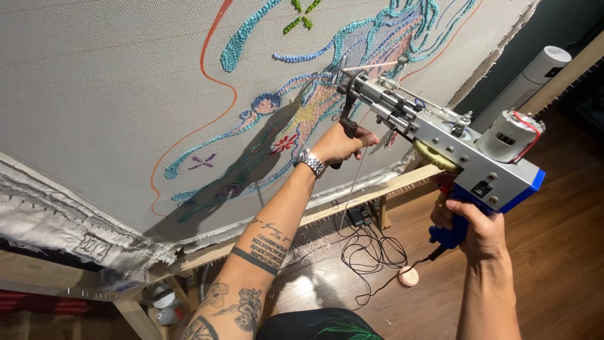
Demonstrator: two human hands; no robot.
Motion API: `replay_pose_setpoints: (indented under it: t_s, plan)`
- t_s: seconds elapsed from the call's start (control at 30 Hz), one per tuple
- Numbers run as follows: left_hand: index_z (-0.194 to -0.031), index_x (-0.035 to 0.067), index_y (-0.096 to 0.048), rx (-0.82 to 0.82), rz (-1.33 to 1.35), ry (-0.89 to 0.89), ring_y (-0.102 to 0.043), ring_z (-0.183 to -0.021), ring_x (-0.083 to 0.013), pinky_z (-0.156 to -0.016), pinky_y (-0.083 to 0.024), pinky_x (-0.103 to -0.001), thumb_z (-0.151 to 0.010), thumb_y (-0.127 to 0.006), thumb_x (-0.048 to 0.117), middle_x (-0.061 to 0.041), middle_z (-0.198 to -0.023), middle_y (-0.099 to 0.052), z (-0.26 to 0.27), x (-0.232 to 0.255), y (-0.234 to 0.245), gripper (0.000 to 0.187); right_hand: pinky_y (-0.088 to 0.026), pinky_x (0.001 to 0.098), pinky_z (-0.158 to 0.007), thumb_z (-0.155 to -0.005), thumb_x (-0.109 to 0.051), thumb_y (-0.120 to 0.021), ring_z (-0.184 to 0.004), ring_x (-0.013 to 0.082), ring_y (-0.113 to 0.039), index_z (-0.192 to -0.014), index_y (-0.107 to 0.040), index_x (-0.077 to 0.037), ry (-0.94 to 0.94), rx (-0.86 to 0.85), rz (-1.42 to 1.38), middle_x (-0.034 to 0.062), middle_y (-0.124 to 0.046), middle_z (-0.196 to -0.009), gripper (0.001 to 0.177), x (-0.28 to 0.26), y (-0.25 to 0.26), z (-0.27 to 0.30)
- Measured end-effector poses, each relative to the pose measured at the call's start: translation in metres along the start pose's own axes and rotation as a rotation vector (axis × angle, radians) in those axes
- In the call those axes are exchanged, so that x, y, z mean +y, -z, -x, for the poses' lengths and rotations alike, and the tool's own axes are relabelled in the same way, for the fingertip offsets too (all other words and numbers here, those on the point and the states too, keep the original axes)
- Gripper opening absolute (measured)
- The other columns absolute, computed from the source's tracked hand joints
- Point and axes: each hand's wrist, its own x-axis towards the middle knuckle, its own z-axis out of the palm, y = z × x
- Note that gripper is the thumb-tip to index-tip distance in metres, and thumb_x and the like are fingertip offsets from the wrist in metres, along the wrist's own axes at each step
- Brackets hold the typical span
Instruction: Using a tufting gun to create a jellyfish design on a stretched canvas rug frame.
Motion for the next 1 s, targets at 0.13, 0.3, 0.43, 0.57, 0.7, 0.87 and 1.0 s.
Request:
replay_pose_setpoints:
  t_s: [0.13,0.3,0.43,0.57,0.7,0.87,1.0]
  plan:
    - [-0.085,0.011,-0.072,-0.018,-0.072,0.065,-0.058,-0.047,-0.0036,-0.036,-0.030,-0.016,-0.081,-0.063,0.028,0.001,-0.074,-0.071,0.004,-0.005,-0.003,0.019,-0.037,0.0278,-0.041,-0.070,-0.005,-0.056,-0.043,0.0153,-0.043,-0.079,-0.055,-0.003,-0.046,0.026,0.023,0.0063,-0.047,-0.054,0.009,0.007,0.002,0.000]
    - [-0.083,0.011,-0.074,0.014,-0.065,0.148,-0.040,-0.038,-0.0043,-0.039,-0.027,-0.019,-0.082,-0.060,0.026,0.003,-0.051,-0.059,0.006,-0.017,-0.004,0.020,-0.034,0.0253,-0.043,-0.071,-0.001,-0.053,-0.046,0.0146,-0.041,-0.092,-0.056,0.003,-0.083,-0.055,-0.073,0.0072,-0.047,-0.057,0.022,0.015,-0.002,-0.003]
    - [-0.081,0.012,-0.073,0.031,-0.108,0.176,-0.048,-0.042,-0.0050,-0.042,-0.033,-0.018,-0.081,-0.060,0.024,0.003,-0.054,-0.061,0.001,-0.033,-0.003,0.018,-0.033,0.0247,-0.040,-0.068,-0.002,-0.055,-0.042,0.0128,-0.041,-0.102,-0.059,0.004,-0.086,-0.062,-0.015,0.0040,-0.045,-0.054,0.034,0.010,-0.020,-0.006]
    - [-0.087,0.008,-0.068,0.058,0.094,0.157,-0.053,-0.038,-0.0087,-0.041,-0.039,-0.018,-0.075,-0.065,0.029,-0.005,-0.049,-0.060,-0.001,-0.036,0.000,0.024,-0.043,0.0349,-0.032,-0.069,0.004,-0.055,-0.032,0.0159,-0.043,-0.061,-0.051,0.002,0.155,-0.048,0.081,0.0104,-0.040,-0.046,0.009,0.008,-0.035,-0.007]
    - [-0.100,0.000,-0.065,0.070,0.236,0.123,-0.060,-0.044,-0.0112,-0.036,-0.039,-0.017,-0.075,-0.070,0.027,-0.016,-0.076,-0.067,-0.004,-0.041,-0.002,0.037,-0.043,0.0333,-0.034,-0.068,0.002,-0.053,-0.032,0.0146,-0.043,-0.061,-0.051,0.000,0.124,-0.053,0.089,0.0084,-0.039,-0.046,0.008,-0.001,-0.045,-0.006]
    - [-0.110,-0.001,-0.060,0.068,0.302,0.093,-0.064,-0.053,-0.0150,-0.037,-0.040,-0.017,-0.073,-0.073,0.024,-0.020,-0.093,-0.066,0.001,-0.030,-0.001,0.047,-0.043,0.0340,-0.033,-0.068,0.002,-0.054,-0.031,0.0154,-0.043,-0.060,-0.051,0.000,0.127,-0.035,0.117,0.0084,-0.039,-0.045,0.009,0.006,-0.038,-0.008]
    - [-0.114,0.000,-0.058,0.065,0.297,0.091,-0.065,-0.057,-0.0156,-0.037,-0.041,-0.016,-0.073,-0.073,0.025,-0.019,-0.100,-0.065,0.006,-0.027,0.001,0.050,-0.042,0.0330,-0.033,-0.067,0.003,-0.055,-0.032,0.0148,-0.043,-0.058,-0.050,0.000,0.140,-0.047,0.092,0.0085,-0.038,-0.044,0.010,0.003,-0.049,-0.009]
